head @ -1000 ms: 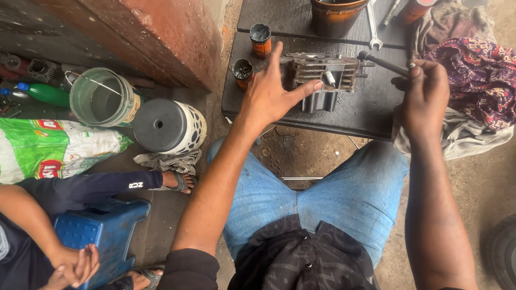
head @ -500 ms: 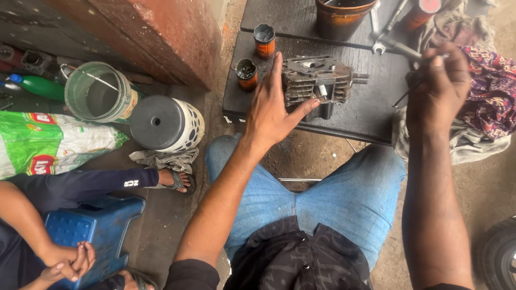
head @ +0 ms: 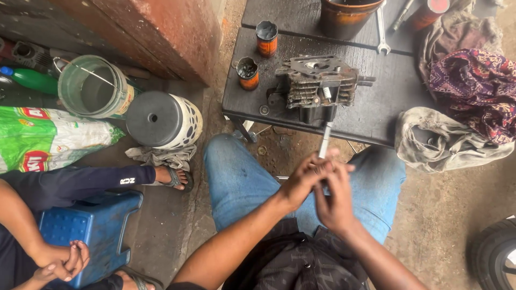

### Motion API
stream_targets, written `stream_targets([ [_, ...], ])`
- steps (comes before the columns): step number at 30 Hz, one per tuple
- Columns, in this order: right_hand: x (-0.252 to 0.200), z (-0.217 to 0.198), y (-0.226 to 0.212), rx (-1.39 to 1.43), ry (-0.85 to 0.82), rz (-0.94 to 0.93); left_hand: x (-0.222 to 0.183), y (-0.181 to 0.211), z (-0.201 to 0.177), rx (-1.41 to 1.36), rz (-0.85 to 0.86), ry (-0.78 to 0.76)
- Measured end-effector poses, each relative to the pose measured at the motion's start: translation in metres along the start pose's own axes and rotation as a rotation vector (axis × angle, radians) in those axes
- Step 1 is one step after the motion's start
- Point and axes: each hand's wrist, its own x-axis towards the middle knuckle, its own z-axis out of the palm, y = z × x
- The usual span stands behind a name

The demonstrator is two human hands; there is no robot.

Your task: The recorder is assembling and inspecting a motorcycle engine cylinder head at a workbench.

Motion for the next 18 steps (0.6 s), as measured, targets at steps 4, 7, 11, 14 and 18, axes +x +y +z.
stream_targets([
  [4, 0.018, -0.002, -0.006, -0.059, -0.065, 0.017, -0.007, -0.033, -0.024, -0.085, -0.039, 0.208],
  [7, 0.048, -0.025, -0.005, -0.340, -0.321, 0.046, -0.017, -0.044, -0.036, -0.426, -0.094, 0.277],
  [11, 0.116, -0.044, -0.009, -0.348, -0.111, -0.290, -0.033, -0.042, -0.050, -0.164, -0.004, 0.475],
  [14, 0.176, -0.038, -0.028, -0.446, -0.113, -0.263, -0.038, -0.032, -0.049, -0.039, 0.037, 0.583],
  [18, 0.229, -0.004, -0.032, -0.648, -0.341, -0.219, -0.028, -0.012, -0.057, 0.179, 0.103, 0.659],
])
